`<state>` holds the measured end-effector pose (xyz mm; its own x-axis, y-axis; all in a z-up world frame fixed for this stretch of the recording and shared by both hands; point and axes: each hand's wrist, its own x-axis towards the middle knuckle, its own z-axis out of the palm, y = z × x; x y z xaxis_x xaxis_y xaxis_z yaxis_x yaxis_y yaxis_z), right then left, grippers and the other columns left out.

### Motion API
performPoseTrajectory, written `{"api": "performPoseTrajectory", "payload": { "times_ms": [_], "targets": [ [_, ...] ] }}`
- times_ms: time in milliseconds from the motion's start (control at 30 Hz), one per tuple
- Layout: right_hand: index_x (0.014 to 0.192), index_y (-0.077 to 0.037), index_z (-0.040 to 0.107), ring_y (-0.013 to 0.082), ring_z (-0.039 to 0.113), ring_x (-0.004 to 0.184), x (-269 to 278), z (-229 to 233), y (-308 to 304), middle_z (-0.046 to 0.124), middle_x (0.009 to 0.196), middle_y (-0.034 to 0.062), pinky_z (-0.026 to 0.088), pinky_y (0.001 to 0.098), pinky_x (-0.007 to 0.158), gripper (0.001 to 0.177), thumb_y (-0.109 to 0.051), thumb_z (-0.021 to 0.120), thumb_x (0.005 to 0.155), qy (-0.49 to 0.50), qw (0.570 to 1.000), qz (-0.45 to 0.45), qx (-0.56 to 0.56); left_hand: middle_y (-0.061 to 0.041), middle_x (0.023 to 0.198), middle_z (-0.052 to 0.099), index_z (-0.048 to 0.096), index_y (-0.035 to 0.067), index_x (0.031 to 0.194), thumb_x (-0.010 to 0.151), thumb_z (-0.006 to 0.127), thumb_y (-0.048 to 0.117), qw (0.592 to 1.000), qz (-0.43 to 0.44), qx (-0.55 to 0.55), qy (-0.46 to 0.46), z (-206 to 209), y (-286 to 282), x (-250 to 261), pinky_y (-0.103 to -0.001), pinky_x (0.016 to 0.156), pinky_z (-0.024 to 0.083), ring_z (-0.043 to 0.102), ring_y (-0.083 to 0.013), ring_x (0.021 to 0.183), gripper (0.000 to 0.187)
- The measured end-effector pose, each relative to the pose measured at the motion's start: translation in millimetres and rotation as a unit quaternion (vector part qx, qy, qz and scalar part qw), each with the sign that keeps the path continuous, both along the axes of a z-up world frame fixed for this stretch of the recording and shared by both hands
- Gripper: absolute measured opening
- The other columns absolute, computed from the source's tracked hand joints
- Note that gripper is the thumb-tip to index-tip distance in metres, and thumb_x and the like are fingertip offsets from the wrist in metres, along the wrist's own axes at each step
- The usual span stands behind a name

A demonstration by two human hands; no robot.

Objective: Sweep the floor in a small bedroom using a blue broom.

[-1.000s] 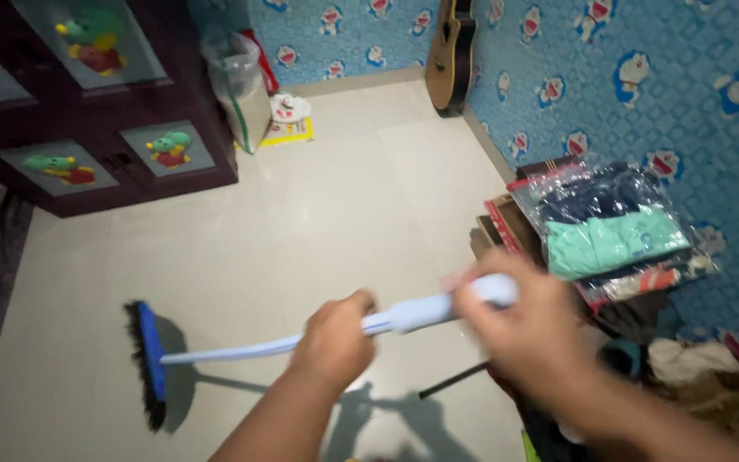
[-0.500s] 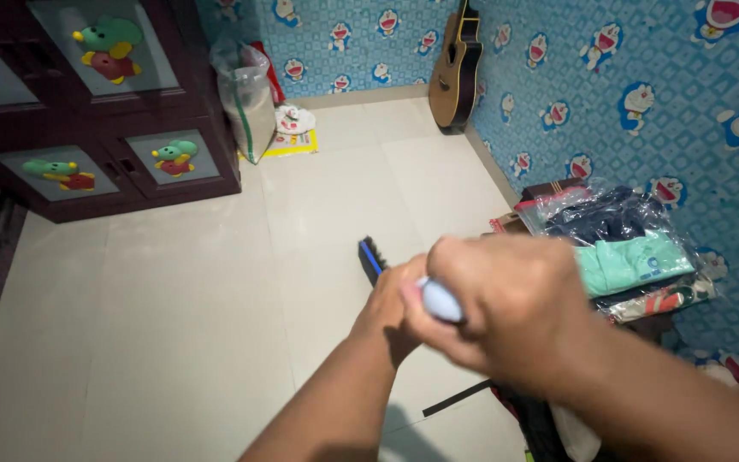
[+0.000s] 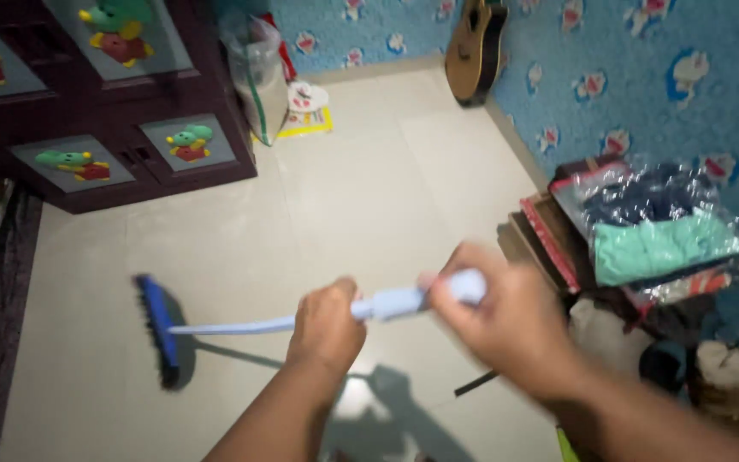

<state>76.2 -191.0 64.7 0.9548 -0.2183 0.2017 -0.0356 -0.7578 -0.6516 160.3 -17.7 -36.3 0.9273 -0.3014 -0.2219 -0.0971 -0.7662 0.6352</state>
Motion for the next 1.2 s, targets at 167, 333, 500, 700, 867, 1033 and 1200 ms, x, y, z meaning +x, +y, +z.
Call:
{"api": "performPoseTrajectory", "payload": {
  "times_ms": [167,333,500,700,867,1033,1200],
  "targets": [
    [0.08,-0.004,0.068,0.0073,0.056,0.054,31,66,-21,0.063,0.059,0.0033,0.044,0.0285,0.045,0.019,-0.02,0.075,0.088,-0.081,0.996,-0.032,-0.031,-0.024,0.085,0.071,0.067,0.006,0.089,0.087,0.062,0.006,0.978,0.023,-0.125,-0.165,49,-27,25,-0.055,0.081,0.052,0.068,-0.046,0.089,0.005],
    [0.082,-0.006,0.066,0.0071,0.062,0.052,39,131,7,0.063,0.061,0.0011,0.046,0.0264,0.042,0.019,-0.02,0.071,0.093,-0.193,0.973,0.007,-0.127,-0.025,0.085,0.07,0.066,0.005,0.086,0.09,0.061,0.013,0.971,0.006,-0.202,-0.126,102,-39,30,-0.054,0.08,0.052,0.067,-0.0475,0.088,0.01],
    [0.066,-0.007,0.064,0.0248,0.058,0.041,49,100,43,0.057,0.049,0.0102,0.042,0.0397,0.042,0.028,-0.025,0.082,0.077,-0.228,0.914,0.144,-0.302,-0.027,0.088,0.069,0.067,0.005,0.087,0.087,0.059,0.015,0.959,-0.036,-0.268,-0.087,66,-16,32,-0.051,0.075,0.054,0.068,-0.0468,0.089,0.013],
    [0.071,-0.009,0.06,0.0238,0.062,0.044,51,57,66,0.059,0.054,0.0071,0.046,0.037,0.043,0.027,-0.025,0.078,0.081,-0.218,0.936,0.182,-0.207,-0.024,0.089,0.071,0.067,0.007,0.085,0.085,0.063,0.019,0.975,-0.003,-0.219,-0.048,16,25,28,-0.05,0.075,0.055,0.069,-0.0453,0.09,0.012],
    [0.07,-0.007,0.063,0.0228,0.062,0.037,48,19,78,0.061,0.047,0.0092,0.046,0.0367,0.039,0.028,-0.027,0.079,0.08,-0.083,0.991,0.084,-0.058,-0.023,0.096,0.07,0.069,0.01,0.092,0.084,0.064,0.014,0.995,0.018,-0.07,-0.068,-16,67,33,-0.055,0.082,0.052,0.066,-0.046,0.096,0.011],
    [0.082,-0.013,0.072,0.0236,0.064,0.04,49,21,53,0.065,0.047,0.0129,0.047,0.0402,0.043,0.028,-0.038,0.084,0.079,0.071,0.996,0.006,-0.062,-0.019,0.092,0.072,0.068,0.01,0.091,0.096,0.061,0.021,0.998,-0.001,0.019,-0.058,-9,60,47,-0.053,0.085,0.053,0.069,-0.0415,0.095,0.014],
    [0.078,-0.008,0.07,0.0203,0.061,0.047,60,82,2,0.062,0.056,0.0085,0.046,0.0368,0.043,0.025,-0.03,0.08,0.082,-0.056,0.991,-0.033,-0.115,-0.021,0.084,0.071,0.069,0.009,0.088,0.092,0.065,0.018,0.986,-0.006,-0.068,-0.153,55,-13,62,-0.057,0.08,0.048,0.067,-0.0451,0.09,0.01]
  ]
}}
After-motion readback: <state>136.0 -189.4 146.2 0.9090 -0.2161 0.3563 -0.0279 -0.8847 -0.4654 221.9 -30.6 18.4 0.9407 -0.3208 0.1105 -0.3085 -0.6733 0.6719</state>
